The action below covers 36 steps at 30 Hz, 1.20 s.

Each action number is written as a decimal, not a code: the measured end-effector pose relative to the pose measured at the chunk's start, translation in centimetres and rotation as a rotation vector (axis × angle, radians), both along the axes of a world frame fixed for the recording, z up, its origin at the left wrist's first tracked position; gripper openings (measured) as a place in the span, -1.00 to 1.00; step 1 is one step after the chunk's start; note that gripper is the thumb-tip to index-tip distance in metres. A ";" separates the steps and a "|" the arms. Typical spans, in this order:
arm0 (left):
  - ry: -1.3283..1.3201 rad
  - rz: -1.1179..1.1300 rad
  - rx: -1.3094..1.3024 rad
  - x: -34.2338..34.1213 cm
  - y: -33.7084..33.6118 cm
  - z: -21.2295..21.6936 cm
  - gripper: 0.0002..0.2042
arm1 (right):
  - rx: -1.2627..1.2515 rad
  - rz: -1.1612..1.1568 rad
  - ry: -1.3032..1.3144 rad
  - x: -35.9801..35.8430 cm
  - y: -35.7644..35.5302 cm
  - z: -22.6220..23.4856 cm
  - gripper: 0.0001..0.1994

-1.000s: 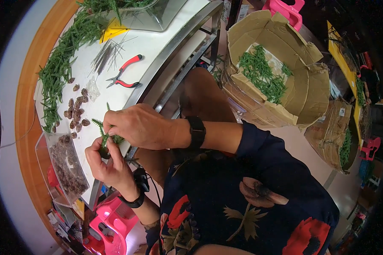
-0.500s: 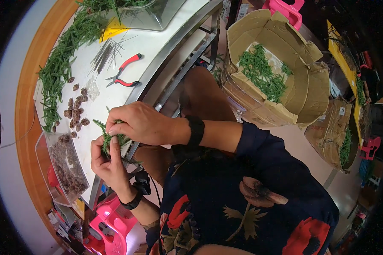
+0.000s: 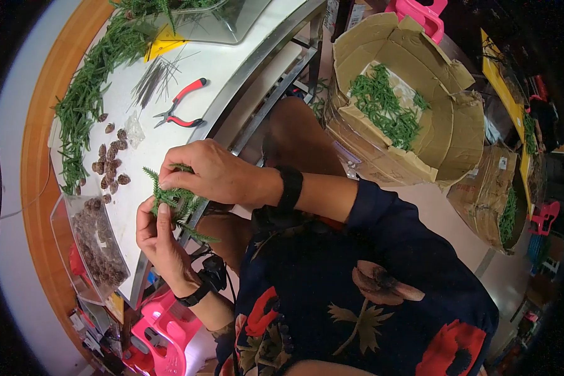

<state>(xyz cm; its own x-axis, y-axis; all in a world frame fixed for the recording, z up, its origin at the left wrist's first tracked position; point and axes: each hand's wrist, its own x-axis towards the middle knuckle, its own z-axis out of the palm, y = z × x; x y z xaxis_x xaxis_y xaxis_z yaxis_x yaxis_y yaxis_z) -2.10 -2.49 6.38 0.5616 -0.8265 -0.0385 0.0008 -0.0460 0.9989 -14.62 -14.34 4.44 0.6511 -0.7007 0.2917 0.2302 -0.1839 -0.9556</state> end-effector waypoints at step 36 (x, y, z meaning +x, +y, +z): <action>0.157 -0.098 -0.130 -0.1 0.5 -0.6 -0.70 | 0.171 0.057 -0.022 0.0 0.8 -1.9 -0.86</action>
<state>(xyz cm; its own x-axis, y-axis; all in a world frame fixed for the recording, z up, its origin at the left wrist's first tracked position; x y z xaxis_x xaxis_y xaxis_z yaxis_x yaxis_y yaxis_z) -2.25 -1.96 5.81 0.4739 -0.8805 -0.0085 0.1590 0.0761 0.9843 -14.66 -13.51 2.58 0.6859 -0.7037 0.1854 0.2563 -0.0048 -0.9666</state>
